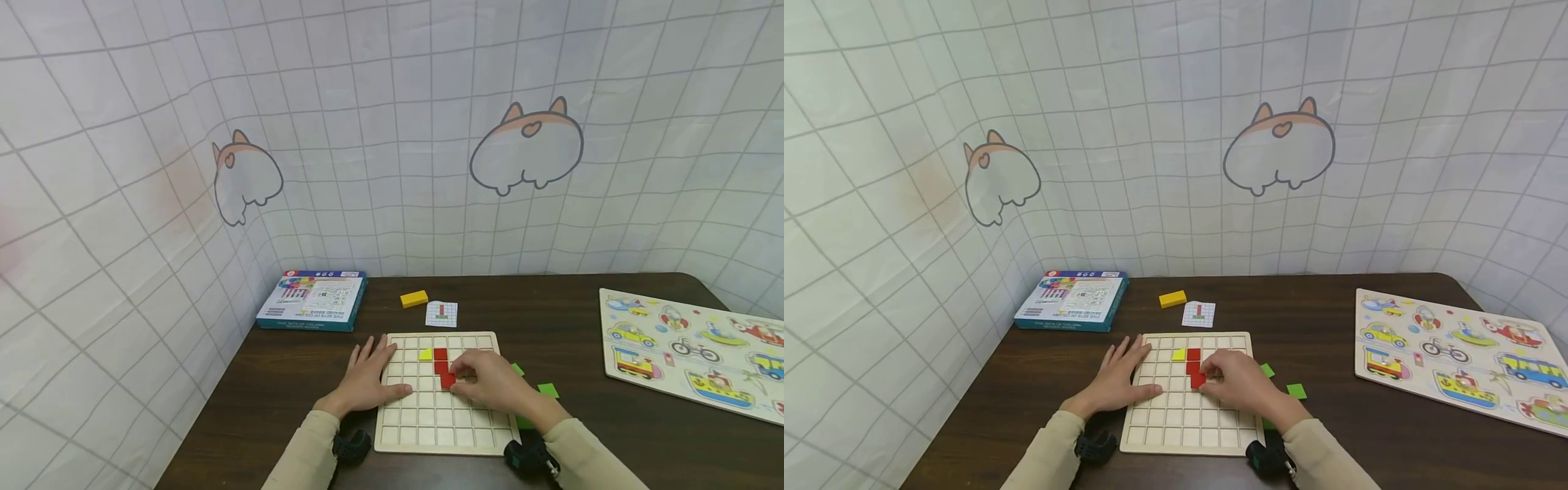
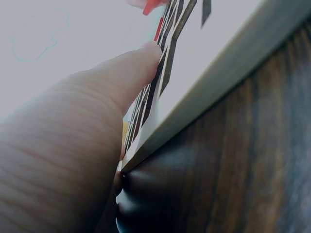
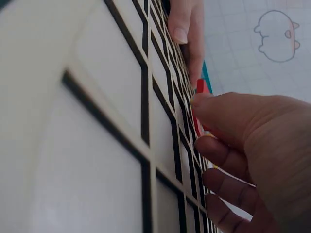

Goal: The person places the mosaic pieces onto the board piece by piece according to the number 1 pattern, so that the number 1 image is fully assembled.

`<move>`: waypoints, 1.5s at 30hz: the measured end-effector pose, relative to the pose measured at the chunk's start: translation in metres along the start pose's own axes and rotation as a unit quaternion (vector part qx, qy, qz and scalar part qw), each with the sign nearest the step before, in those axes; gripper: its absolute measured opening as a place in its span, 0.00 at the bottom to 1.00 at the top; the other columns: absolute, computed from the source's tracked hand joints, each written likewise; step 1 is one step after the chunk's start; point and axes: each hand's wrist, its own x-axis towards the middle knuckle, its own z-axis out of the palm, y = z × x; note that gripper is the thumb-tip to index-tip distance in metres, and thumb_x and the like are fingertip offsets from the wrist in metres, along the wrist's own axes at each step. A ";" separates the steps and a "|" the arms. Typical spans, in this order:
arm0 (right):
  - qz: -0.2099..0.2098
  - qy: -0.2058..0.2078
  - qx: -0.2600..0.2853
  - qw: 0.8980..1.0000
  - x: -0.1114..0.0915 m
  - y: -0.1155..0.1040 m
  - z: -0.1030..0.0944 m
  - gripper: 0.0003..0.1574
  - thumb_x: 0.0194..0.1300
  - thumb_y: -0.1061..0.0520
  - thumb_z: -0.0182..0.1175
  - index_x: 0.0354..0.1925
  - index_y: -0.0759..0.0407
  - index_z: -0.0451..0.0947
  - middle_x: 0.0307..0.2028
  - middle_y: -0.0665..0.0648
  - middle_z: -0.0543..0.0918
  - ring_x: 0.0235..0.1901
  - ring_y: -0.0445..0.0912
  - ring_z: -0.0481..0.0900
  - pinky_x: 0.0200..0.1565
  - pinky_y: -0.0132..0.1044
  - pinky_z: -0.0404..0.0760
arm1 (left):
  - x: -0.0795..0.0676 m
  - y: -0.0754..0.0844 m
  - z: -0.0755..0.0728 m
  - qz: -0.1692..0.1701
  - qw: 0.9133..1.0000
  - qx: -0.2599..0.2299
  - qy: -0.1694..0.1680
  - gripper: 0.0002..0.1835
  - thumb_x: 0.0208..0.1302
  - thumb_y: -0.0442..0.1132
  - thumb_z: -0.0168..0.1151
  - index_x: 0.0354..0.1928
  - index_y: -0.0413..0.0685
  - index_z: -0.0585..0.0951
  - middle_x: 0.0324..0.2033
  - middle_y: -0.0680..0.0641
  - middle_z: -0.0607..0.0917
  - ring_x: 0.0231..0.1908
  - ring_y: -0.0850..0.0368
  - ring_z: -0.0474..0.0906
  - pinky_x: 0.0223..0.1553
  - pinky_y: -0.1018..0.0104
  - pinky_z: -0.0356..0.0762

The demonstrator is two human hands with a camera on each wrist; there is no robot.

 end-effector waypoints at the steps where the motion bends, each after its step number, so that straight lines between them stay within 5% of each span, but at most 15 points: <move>1: 0.001 0.002 -0.003 1.000 0.000 0.000 0.001 0.11 0.56 0.52 0.72 0.39 0.48 0.83 0.35 0.40 0.80 0.34 0.36 0.76 0.39 0.33 0.79 | 0.000 0.000 0.000 0.000 1.000 0.001 0.000 0.52 0.54 0.71 0.61 0.75 0.52 0.59 0.77 0.45 0.48 0.76 0.42 0.35 0.71 0.40 0.28; 16: -0.004 0.034 -0.017 0.999 0.001 -0.004 0.011 0.11 0.55 0.50 0.73 0.36 0.45 0.82 0.32 0.40 0.78 0.33 0.36 0.75 0.38 0.34 0.78 | -0.001 -0.001 0.000 -0.005 1.000 0.000 -0.002 0.52 0.55 0.72 0.60 0.76 0.53 0.58 0.77 0.46 0.46 0.76 0.43 0.34 0.71 0.41 0.28; 45: 0.001 0.034 -0.014 0.999 0.001 -0.005 0.014 0.10 0.55 0.50 0.73 0.35 0.47 0.83 0.30 0.40 0.77 0.31 0.38 0.71 0.36 0.33 0.75 | 0.000 -0.001 0.002 0.001 1.000 0.005 0.001 0.51 0.56 0.71 0.60 0.76 0.53 0.59 0.77 0.46 0.47 0.76 0.43 0.35 0.71 0.40 0.28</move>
